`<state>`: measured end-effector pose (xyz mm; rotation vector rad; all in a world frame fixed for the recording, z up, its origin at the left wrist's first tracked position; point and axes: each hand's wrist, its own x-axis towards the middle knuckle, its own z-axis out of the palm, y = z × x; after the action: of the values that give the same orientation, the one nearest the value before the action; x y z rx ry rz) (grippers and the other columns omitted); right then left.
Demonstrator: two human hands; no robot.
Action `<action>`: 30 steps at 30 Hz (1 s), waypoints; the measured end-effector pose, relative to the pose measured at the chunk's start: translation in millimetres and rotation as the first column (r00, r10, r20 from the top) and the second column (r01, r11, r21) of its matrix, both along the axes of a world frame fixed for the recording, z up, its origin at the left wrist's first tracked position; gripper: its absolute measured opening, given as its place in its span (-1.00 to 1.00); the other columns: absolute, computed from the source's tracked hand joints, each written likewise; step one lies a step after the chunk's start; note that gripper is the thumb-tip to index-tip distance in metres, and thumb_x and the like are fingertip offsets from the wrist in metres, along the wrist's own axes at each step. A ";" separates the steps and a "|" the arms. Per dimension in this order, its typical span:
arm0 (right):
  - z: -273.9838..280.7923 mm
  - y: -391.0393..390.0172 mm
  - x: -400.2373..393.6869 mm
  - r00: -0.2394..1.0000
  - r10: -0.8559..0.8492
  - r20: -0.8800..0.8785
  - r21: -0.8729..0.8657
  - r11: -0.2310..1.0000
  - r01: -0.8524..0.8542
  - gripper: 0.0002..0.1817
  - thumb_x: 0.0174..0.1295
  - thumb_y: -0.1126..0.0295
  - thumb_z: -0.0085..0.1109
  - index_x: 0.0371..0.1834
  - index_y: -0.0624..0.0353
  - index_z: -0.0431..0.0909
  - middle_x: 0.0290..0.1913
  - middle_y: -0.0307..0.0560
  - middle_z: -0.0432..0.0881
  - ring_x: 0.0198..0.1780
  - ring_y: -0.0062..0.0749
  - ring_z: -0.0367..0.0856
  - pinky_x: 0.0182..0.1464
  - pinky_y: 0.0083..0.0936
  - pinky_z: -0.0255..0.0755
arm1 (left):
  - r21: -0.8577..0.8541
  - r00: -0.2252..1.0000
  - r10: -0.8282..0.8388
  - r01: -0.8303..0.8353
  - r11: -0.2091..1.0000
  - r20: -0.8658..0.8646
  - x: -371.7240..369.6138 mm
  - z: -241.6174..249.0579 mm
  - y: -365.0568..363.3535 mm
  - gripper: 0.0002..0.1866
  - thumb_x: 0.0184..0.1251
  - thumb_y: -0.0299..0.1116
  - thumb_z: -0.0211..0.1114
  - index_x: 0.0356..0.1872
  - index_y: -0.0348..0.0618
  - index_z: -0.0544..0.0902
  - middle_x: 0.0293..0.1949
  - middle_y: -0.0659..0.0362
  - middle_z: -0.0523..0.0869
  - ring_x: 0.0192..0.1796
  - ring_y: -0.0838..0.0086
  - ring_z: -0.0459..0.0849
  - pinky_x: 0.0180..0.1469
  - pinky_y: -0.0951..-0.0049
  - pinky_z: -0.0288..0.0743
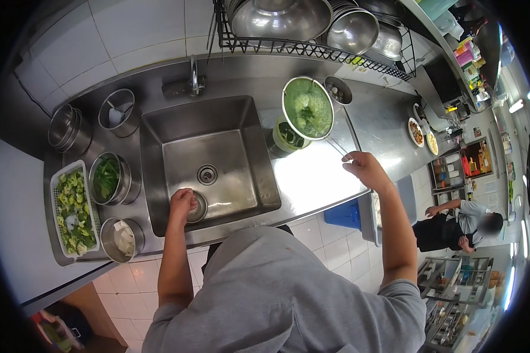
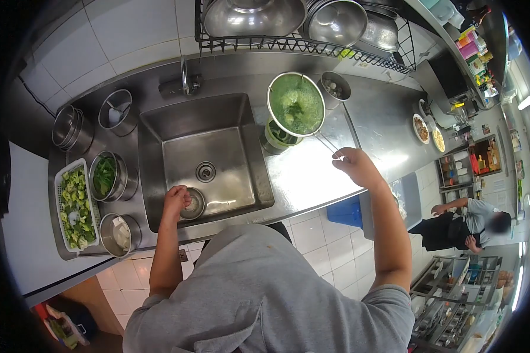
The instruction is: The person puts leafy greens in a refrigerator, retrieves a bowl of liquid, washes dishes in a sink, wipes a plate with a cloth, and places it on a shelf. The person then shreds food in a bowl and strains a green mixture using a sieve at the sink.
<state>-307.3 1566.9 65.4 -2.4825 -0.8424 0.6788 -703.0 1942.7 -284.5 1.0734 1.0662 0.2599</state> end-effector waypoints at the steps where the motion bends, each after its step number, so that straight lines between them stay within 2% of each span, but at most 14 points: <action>1: -9.9 -1.0 2.7 1.000 0.015 0.004 0.020 1.000 -0.015 -0.64 0.36 0.24 0.38 0.01 0.34 0.74 -0.35 -0.05 0.71 -0.26 -0.44 0.59 -0.14 -0.40 0.48 | -0.018 1.000 0.004 -0.004 1.000 0.022 1.8 -2.0 0.6 -0.72 0.61 -0.24 0.31 0.12 -0.20 0.68 -0.16 0.17 0.74 -0.30 0.52 0.73 -0.26 0.50 0.66; 3: -26.7 -4.2 2.7 1.000 0.031 0.003 0.038 0.999 -0.031 -0.64 0.36 0.24 0.38 0.01 0.33 0.74 -0.34 -0.04 0.72 -0.25 -0.44 0.60 -0.14 -0.40 0.48 | -0.038 0.999 0.010 -0.008 0.999 0.038 0.5 -3.1 -0.2 -0.72 0.61 -0.24 0.30 0.12 -0.20 0.68 -0.16 0.17 0.73 -0.30 0.52 0.73 -0.26 0.50 0.66; 6: -48.4 -3.4 1.7 0.998 -0.061 0.008 -0.031 0.998 0.061 -0.63 0.35 0.21 0.39 0.02 0.31 0.76 -0.36 -0.05 0.73 -0.28 -0.42 0.63 -0.17 -0.40 0.49 | -0.030 1.000 0.004 -0.004 1.000 -0.004 -1.9 -2.9 1.5 -0.72 0.61 -0.23 0.30 0.11 -0.21 0.67 -0.17 0.17 0.74 -0.30 0.52 0.73 -0.26 0.50 0.66; 7: -54.7 -3.4 1.1 0.999 -0.037 0.016 0.027 0.999 0.037 -0.62 0.35 0.20 0.40 0.03 0.31 0.76 -0.37 -0.06 0.73 -0.30 -0.44 0.63 -0.20 -0.41 0.48 | -0.041 1.000 0.017 -0.016 0.999 0.006 -6.6 -4.0 1.3 -0.72 0.61 -0.23 0.31 0.11 -0.21 0.67 -0.17 0.17 0.74 -0.30 0.51 0.74 -0.27 0.50 0.66; 9: -62.6 -7.8 3.7 0.998 -0.063 0.006 0.027 0.998 0.063 -0.62 0.35 0.20 0.40 0.04 0.31 0.76 -0.37 -0.06 0.72 -0.31 -0.44 0.62 -0.21 -0.42 0.48 | -0.055 0.999 0.028 -0.027 0.998 0.015 -9.7 -6.0 0.3 -0.72 0.61 -0.23 0.31 0.10 -0.20 0.67 -0.18 0.17 0.74 -0.31 0.51 0.74 -0.29 0.50 0.66; 14: -59.0 -2.9 -6.9 0.992 -0.122 -0.004 0.013 0.992 0.123 -0.59 0.37 0.21 0.38 0.11 0.31 0.75 -0.39 -0.06 0.71 -0.32 -0.46 0.60 -0.21 -0.42 0.47 | -0.036 0.998 0.031 -0.033 0.999 -0.060 -19.8 -12.4 1.1 -0.69 0.60 -0.20 0.33 0.14 -0.19 0.67 -0.16 0.15 0.74 -0.28 0.47 0.76 -0.27 0.46 0.68; 16: -61.3 0.7 -13.9 0.992 -0.122 -0.042 0.064 0.990 0.124 -0.59 0.39 0.23 0.37 0.15 0.30 0.74 -0.39 -0.09 0.70 -0.32 -0.47 0.59 -0.21 -0.43 0.47 | -0.038 0.997 0.028 -0.031 0.999 -0.068 -17.7 -14.0 -1.8 -0.70 0.60 -0.21 0.33 0.13 -0.19 0.67 -0.18 0.16 0.74 -0.28 0.48 0.75 -0.28 0.46 0.67; 21: -97.6 -0.9 -4.2 0.996 -0.074 -0.041 0.001 0.997 0.074 -0.58 0.40 0.22 0.36 0.18 0.29 0.74 -0.36 0.06 0.76 -0.32 -0.28 0.67 -0.15 -0.33 0.54 | -0.068 0.998 0.042 -0.046 0.997 -0.056 -1.0 -22.7 -9.2 -0.74 0.58 -0.22 0.32 0.07 -0.17 0.69 -0.21 0.18 0.75 -0.31 0.52 0.74 -0.31 0.50 0.62; 27: -58.4 13.2 -7.8 0.996 -0.070 0.053 -0.070 0.995 0.074 -0.56 0.39 0.22 0.35 0.22 0.26 0.73 -0.43 0.14 0.70 -0.34 -0.26 0.67 -0.14 -0.32 0.55 | -0.054 0.999 -0.012 0.010 0.999 -0.042 8.5 -28.1 -15.4 -0.75 0.58 -0.21 0.33 0.05 -0.15 0.70 -0.21 0.21 0.74 -0.32 0.52 0.73 -0.31 0.50 0.61; 30: -59.5 9.5 -10.6 0.996 -0.029 0.082 -0.024 0.999 0.031 -0.56 0.39 0.22 0.34 0.22 0.28 0.72 -0.43 0.16 0.70 -0.35 -0.25 0.67 -0.15 -0.31 0.55 | -0.064 0.999 -0.033 0.031 0.997 -0.041 9.4 -33.7 -17.6 -0.76 0.59 -0.22 0.32 0.05 -0.15 0.70 -0.20 0.21 0.73 -0.32 0.53 0.73 -0.31 0.50 0.61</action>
<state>-317.9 1576.4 5.8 -2.5556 -0.8292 0.5846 -693.6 1925.1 -318.2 1.0420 1.0871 0.1773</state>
